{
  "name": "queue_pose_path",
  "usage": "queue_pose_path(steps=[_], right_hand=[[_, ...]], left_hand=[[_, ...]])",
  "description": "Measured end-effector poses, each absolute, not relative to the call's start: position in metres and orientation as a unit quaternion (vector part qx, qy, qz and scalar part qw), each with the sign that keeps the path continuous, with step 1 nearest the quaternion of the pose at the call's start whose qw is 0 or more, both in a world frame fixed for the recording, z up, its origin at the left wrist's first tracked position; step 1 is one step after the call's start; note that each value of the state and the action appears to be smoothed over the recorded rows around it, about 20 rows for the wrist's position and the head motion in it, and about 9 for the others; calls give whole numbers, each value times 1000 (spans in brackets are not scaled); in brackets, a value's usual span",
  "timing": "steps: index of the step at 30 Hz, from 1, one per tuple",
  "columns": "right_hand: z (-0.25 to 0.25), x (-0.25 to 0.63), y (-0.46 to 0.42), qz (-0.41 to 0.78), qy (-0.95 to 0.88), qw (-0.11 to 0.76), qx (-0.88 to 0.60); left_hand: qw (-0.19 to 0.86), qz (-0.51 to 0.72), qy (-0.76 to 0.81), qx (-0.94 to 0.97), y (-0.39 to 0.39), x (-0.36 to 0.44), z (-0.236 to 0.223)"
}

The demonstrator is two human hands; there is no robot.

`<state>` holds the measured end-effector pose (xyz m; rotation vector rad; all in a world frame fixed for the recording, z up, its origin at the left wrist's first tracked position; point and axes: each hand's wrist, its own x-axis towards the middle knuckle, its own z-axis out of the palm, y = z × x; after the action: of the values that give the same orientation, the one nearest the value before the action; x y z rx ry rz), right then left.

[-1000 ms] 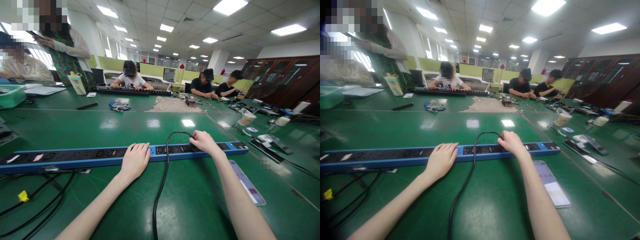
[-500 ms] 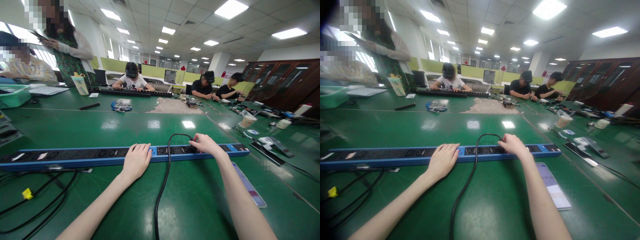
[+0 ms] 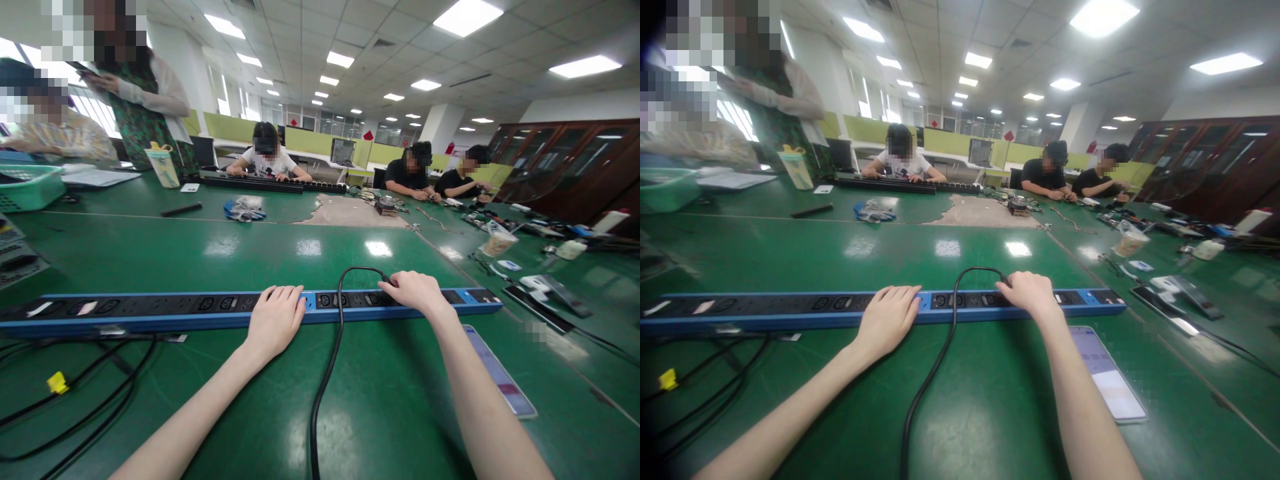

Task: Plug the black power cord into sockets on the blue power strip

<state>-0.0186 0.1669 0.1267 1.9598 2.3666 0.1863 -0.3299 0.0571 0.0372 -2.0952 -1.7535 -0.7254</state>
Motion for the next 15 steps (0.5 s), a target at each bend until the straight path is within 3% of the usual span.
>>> queue_pose_path(steps=[5, 15], right_hand=[[116, -26, 172, 93, 739, -20, 667], [122, -5, 180, 16, 789, 33, 613]], left_hand=[[160, -251, -616, -729, 57, -329, 37], [164, -248, -612, -733, 58, -329, 35]])
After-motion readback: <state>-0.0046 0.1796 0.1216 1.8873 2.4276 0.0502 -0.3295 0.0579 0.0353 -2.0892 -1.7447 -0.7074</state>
